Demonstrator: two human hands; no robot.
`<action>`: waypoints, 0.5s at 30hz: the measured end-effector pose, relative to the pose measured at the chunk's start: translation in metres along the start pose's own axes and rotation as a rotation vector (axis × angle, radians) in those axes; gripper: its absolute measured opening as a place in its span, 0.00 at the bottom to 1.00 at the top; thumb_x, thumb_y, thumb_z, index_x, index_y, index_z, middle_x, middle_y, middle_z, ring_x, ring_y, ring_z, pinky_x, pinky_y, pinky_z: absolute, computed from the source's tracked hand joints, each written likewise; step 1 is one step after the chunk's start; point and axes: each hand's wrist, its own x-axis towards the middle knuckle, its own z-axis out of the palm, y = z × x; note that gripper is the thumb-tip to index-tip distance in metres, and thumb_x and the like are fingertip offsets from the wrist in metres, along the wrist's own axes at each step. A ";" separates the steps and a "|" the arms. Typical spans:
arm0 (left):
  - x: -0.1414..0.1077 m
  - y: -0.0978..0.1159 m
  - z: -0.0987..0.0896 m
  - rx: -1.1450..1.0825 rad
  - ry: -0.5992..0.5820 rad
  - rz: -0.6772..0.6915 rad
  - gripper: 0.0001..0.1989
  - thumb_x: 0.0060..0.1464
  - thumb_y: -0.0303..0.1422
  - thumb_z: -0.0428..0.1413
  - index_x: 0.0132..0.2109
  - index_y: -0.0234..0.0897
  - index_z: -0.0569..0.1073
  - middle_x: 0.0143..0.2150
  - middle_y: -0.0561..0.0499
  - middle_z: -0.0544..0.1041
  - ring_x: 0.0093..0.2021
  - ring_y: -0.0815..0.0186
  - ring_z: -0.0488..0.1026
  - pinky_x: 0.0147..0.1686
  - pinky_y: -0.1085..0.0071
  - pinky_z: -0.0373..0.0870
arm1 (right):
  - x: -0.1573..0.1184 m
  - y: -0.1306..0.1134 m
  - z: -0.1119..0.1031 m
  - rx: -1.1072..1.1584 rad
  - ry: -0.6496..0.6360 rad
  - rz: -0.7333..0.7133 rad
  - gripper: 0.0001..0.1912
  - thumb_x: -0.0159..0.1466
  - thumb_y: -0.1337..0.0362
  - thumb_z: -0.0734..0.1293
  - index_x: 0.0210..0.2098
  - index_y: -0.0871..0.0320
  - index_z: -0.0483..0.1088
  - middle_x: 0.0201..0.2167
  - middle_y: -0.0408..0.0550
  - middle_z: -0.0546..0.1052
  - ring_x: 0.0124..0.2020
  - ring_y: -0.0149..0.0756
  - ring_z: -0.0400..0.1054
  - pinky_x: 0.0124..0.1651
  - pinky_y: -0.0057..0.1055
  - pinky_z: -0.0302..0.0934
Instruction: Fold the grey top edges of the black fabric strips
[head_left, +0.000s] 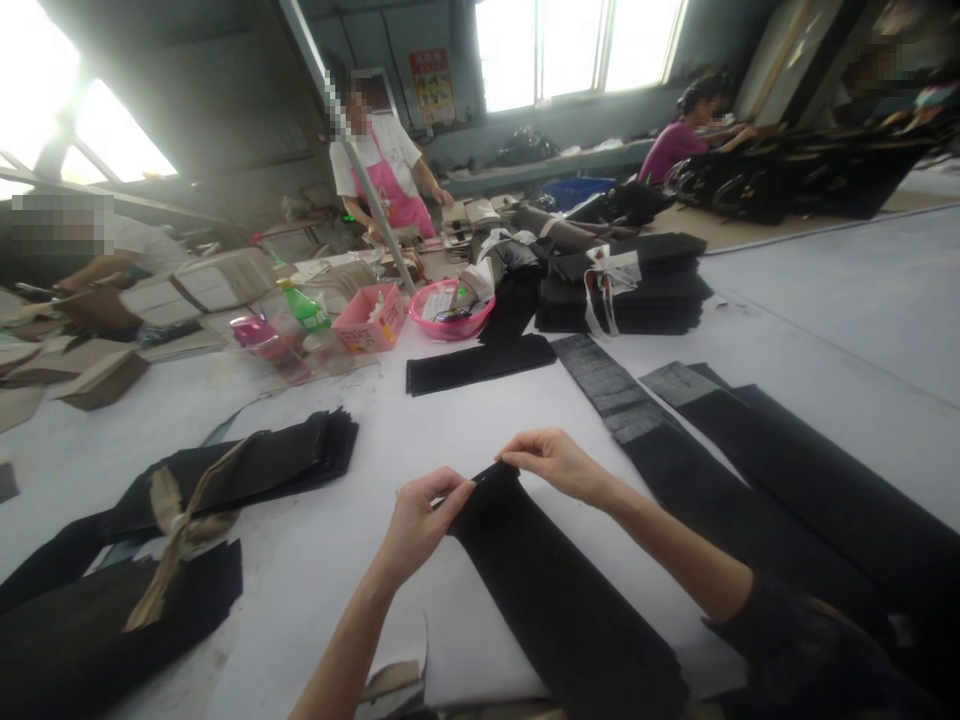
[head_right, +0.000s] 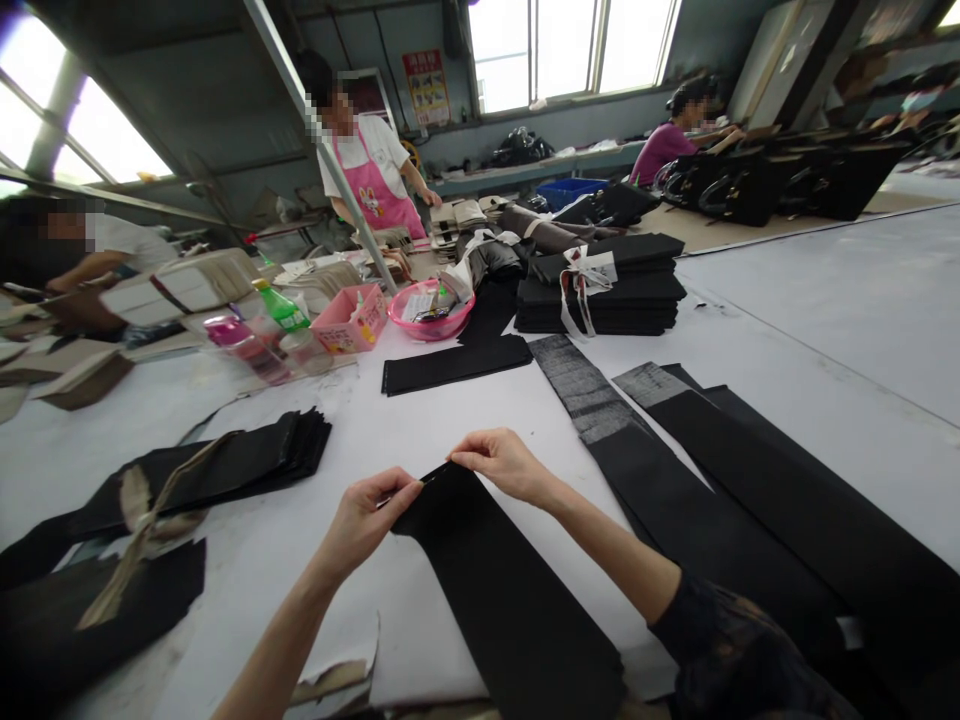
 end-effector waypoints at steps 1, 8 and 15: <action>0.000 0.002 0.000 0.011 0.004 0.013 0.15 0.59 0.40 0.52 0.30 0.35 0.72 0.25 0.53 0.70 0.29 0.69 0.65 0.29 0.75 0.62 | 0.000 0.000 0.002 -0.041 0.014 -0.008 0.13 0.62 0.57 0.66 0.37 0.60 0.76 0.33 0.46 0.78 0.37 0.36 0.71 0.42 0.31 0.63; -0.002 0.008 -0.001 0.029 -0.014 0.043 0.14 0.60 0.38 0.51 0.31 0.35 0.73 0.26 0.54 0.70 0.28 0.70 0.64 0.28 0.76 0.61 | -0.008 -0.007 0.008 -0.397 0.184 -0.118 0.10 0.66 0.62 0.63 0.33 0.56 0.74 0.29 0.42 0.77 0.31 0.32 0.68 0.37 0.27 0.58; -0.006 0.000 -0.008 0.000 -0.030 0.036 0.13 0.61 0.37 0.50 0.35 0.35 0.75 0.29 0.52 0.74 0.30 0.68 0.68 0.32 0.74 0.65 | -0.004 0.000 0.004 -0.144 0.163 -0.006 0.11 0.64 0.57 0.66 0.32 0.59 0.75 0.30 0.44 0.77 0.34 0.34 0.69 0.40 0.30 0.60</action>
